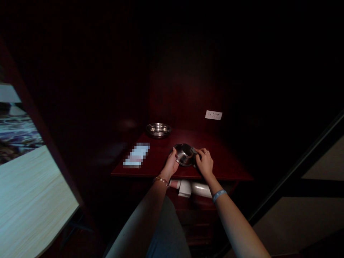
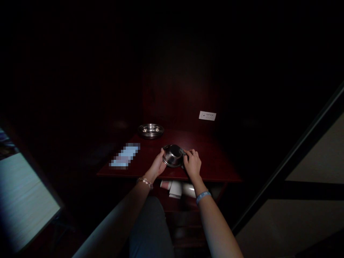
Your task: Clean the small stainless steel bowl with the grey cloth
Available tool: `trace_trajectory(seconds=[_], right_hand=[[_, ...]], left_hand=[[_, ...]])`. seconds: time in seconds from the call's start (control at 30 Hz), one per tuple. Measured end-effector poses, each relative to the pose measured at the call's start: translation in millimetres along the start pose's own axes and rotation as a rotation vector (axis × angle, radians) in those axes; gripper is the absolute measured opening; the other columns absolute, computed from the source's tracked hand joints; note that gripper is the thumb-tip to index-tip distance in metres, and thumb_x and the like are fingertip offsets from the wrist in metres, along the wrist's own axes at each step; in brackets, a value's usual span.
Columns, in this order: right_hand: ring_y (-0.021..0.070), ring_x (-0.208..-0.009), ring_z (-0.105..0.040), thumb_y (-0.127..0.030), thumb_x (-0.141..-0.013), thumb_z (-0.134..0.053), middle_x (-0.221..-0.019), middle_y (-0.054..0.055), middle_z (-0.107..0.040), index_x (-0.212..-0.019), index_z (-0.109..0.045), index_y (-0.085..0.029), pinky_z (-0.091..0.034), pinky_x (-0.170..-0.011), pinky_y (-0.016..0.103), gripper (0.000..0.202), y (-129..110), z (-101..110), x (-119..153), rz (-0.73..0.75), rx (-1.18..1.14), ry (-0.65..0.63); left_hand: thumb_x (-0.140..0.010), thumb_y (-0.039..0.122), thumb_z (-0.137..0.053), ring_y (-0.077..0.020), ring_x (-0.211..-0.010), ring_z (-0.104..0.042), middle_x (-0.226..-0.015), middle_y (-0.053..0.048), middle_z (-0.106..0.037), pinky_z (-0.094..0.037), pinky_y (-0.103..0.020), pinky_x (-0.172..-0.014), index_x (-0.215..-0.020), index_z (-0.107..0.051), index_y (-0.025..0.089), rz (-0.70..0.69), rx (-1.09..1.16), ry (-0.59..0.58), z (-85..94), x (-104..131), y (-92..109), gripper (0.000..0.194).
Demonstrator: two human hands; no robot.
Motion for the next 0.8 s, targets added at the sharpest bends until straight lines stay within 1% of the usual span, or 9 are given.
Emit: trace_trajectory(seconds=[0.1,0.23,0.3,0.43,0.57,0.8], right_hand=[[0.0216,-0.099,-0.051,-0.019,-0.088,-0.046,-0.105,0.007,-0.059,-0.117,-0.066,-0.028,-0.044,-0.079,0.030,0.036,8,-3,0,-0.054,0.033,0.009],[0.0211,-0.100,-0.051,-0.017,-0.088,-0.041,-0.108,0.006,-0.057,-0.124,-0.060,-0.029,-0.044,-0.081,0.030,0.042,12,3,0,-0.082,-0.032,0.070],[0.0204,-0.101,-0.051,-0.016,-0.088,-0.039,-0.108,0.005,-0.056,-0.120,-0.061,-0.028,-0.044,-0.084,0.030,0.040,7,6,1,-0.040,-0.078,0.073],[0.0191,-0.097,-0.052,-0.015,-0.088,-0.039,-0.103,0.004,-0.056,-0.107,-0.066,-0.027,-0.044,-0.086,0.029,0.035,-6,7,1,0.066,-0.121,0.022],[0.0192,-0.096,-0.051,-0.017,-0.087,-0.042,-0.100,0.003,-0.056,-0.102,-0.068,-0.027,-0.043,-0.087,0.030,0.031,-7,10,1,0.050,-0.145,0.043],[0.0190,-0.093,-0.052,-0.018,-0.086,-0.043,-0.095,0.003,-0.057,-0.092,-0.071,-0.026,-0.043,-0.087,0.030,0.030,-3,13,2,0.033,-0.209,0.069]], left_hand=[[-0.096,0.035,-0.047,-0.0197,-0.099,-0.069,-0.105,-0.014,-0.073,-0.049,-0.037,-0.100,-0.110,-0.063,0.009,0.007,-0.013,-0.026,-2.5,2,-1,0.034],[-0.095,0.035,-0.048,-0.0202,-0.100,-0.069,-0.106,-0.014,-0.073,-0.049,-0.036,-0.100,-0.109,-0.064,0.009,0.008,-0.015,-0.037,-4.6,5,0,0.033],[-0.095,0.035,-0.048,-0.0200,-0.101,-0.069,-0.106,-0.014,-0.073,-0.049,-0.036,-0.100,-0.111,-0.064,0.010,0.013,-0.013,-0.032,-4.8,5,0,0.033],[-0.096,0.034,-0.047,-0.0195,-0.099,-0.069,-0.105,-0.013,-0.073,-0.049,-0.036,-0.100,-0.111,-0.064,0.009,0.012,-0.009,-0.009,-3.7,4,0,0.033],[-0.096,0.035,-0.045,-0.0191,-0.098,-0.070,-0.103,-0.014,-0.073,-0.049,-0.035,-0.100,-0.107,-0.064,0.009,0.006,-0.016,-0.013,-5.0,5,1,0.034],[-0.096,0.035,-0.045,-0.0191,-0.100,-0.069,-0.104,-0.013,-0.073,-0.049,-0.035,-0.100,-0.107,-0.064,0.010,0.013,-0.020,-0.005,-4.4,6,1,0.033]])
Point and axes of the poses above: each hand's wrist, its own x-axis away from the middle knuckle, its own z-axis out of the back of the hand, y = z × x, the point moved 8 cm from there along -x, towards the middle knuckle
